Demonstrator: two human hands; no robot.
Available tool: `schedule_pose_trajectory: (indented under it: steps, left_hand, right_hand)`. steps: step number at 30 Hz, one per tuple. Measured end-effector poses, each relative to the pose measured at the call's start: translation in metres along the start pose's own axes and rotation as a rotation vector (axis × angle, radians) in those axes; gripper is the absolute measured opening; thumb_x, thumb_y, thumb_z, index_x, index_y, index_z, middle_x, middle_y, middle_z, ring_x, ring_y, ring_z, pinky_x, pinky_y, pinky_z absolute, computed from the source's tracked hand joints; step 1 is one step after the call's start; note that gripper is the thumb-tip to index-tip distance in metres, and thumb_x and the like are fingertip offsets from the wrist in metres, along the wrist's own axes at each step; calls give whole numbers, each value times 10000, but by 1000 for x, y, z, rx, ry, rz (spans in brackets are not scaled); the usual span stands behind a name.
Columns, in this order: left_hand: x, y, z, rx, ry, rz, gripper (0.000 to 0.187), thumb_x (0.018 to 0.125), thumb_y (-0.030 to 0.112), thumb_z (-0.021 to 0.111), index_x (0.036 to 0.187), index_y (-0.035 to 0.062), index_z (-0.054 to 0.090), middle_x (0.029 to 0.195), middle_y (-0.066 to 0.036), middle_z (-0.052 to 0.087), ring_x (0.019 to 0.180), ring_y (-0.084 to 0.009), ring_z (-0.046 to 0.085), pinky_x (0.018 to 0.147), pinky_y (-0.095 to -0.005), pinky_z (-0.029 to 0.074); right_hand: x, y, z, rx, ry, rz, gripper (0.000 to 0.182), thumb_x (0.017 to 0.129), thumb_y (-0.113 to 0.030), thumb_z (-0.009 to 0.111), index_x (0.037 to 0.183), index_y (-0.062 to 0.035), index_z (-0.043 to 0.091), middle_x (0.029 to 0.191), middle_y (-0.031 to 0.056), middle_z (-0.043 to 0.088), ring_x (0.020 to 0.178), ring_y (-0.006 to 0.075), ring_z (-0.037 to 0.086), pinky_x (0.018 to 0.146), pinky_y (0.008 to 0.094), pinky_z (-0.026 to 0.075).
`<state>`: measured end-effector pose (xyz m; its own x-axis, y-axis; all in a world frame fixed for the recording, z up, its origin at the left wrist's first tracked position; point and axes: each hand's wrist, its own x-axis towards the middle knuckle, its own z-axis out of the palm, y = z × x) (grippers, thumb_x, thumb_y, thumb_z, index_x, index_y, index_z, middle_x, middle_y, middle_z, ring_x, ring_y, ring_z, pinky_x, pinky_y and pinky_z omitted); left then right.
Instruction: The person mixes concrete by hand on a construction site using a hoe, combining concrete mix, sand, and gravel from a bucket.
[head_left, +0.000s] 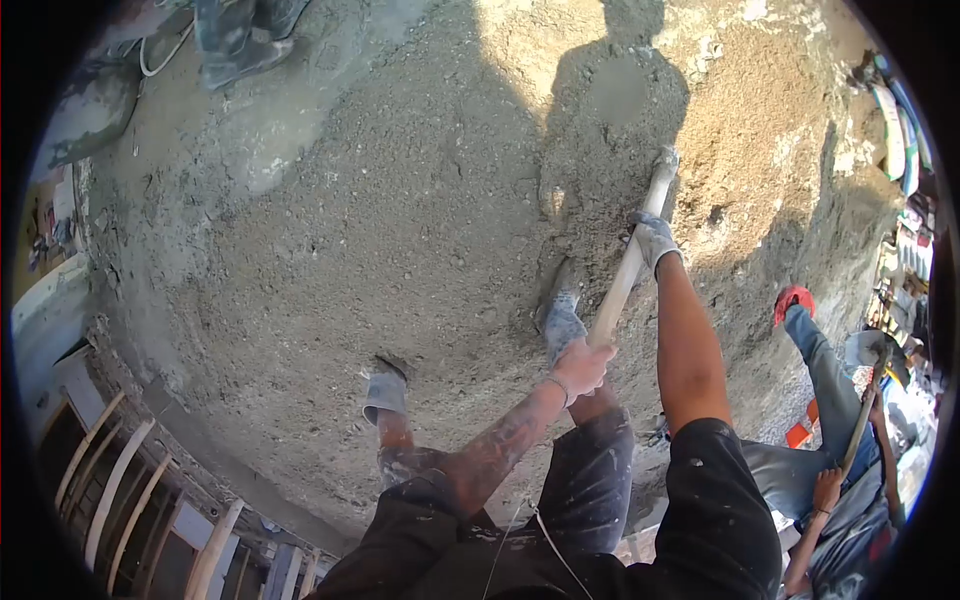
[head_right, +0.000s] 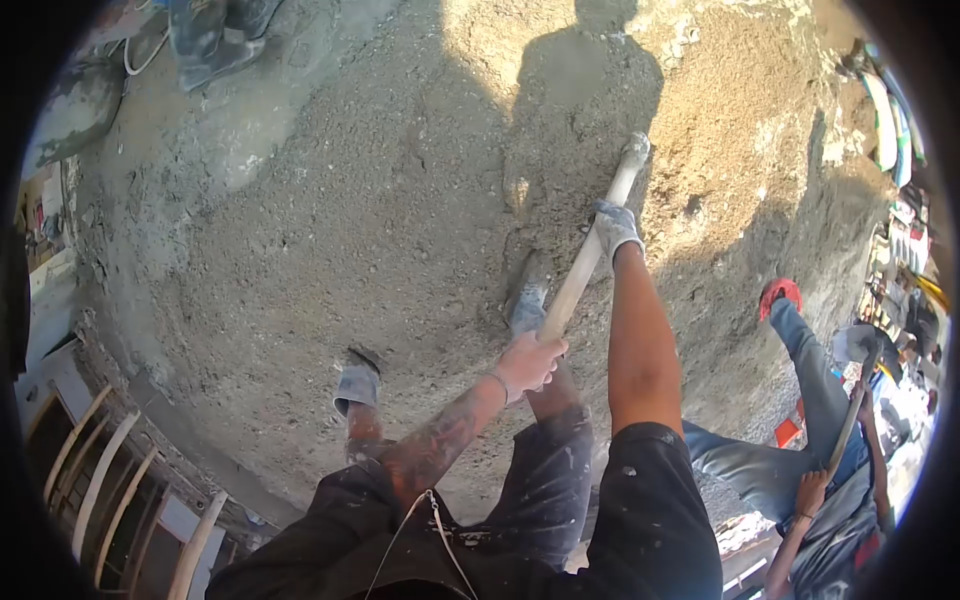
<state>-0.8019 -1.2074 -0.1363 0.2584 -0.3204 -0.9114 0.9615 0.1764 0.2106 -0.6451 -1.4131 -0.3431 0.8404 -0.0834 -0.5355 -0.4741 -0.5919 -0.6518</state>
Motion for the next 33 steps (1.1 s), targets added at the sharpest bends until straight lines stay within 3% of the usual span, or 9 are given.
schedule_pose_trajectory:
  steps: [4,6,10,12,15,20,27,31,33]
  left_hand:
    - [-63,-24,-76,144,-55,78,263,761,230,537,688,-21,511,564,-46,479,451,-139,497,373,-276,371]
    - [-92,-58,-122,659,91,584,311,735,246,499,677,-55,552,572,-169,547,601,-301,579,585,-404,455]
    - [-236,-111,-267,644,274,219,324,654,281,549,823,7,585,744,-186,585,736,-314,587,687,-389,457]
    - [-324,-179,-339,678,372,102,318,628,264,588,861,48,568,712,-149,588,668,-291,586,644,-367,471]
    - [-482,-294,-425,797,868,-247,238,650,222,587,864,119,608,716,-79,616,663,-193,600,640,-305,487]
    - [-634,-382,-480,904,1325,-448,193,611,206,592,776,106,598,722,-107,605,703,-276,589,642,-376,466]
    - [-427,-361,-448,671,983,-43,283,657,231,570,902,90,570,764,-102,611,714,-247,600,694,-341,478]
    - [-272,-241,-324,649,560,52,430,643,306,573,1025,114,520,993,-138,555,934,-293,527,807,-373,415]
    - [-197,-193,-244,374,225,453,369,660,242,587,949,19,537,853,-194,568,852,-319,541,752,-383,417]
  right_hand:
    - [-92,-92,38,435,31,188,187,791,-72,426,944,-59,533,718,60,499,586,178,492,509,284,446]
    - [-141,-141,76,591,83,373,85,774,-133,487,828,-70,505,656,38,464,556,178,478,484,286,428]
    - [-323,-282,217,793,-16,619,208,736,-264,480,844,-86,473,745,81,480,670,229,493,604,375,464]
    - [-380,-237,300,722,-194,475,239,751,-308,476,835,-86,448,765,92,484,674,229,487,628,419,463]
    - [-563,-270,435,988,-526,725,202,737,-156,569,909,-101,477,754,91,529,707,238,538,664,414,475]
    - [-735,-356,534,980,-1007,1103,216,720,-104,591,905,-77,482,827,69,551,799,239,566,698,379,471]
    - [-535,-263,489,860,-610,625,207,702,-158,576,861,-58,489,727,79,516,647,257,526,635,400,461]
    - [-348,-214,332,868,-342,453,194,688,-194,570,786,-45,492,638,73,486,527,194,482,518,299,454]
    - [-305,-233,205,831,-99,319,152,708,-156,559,780,-40,491,607,61,468,481,175,458,468,284,435]
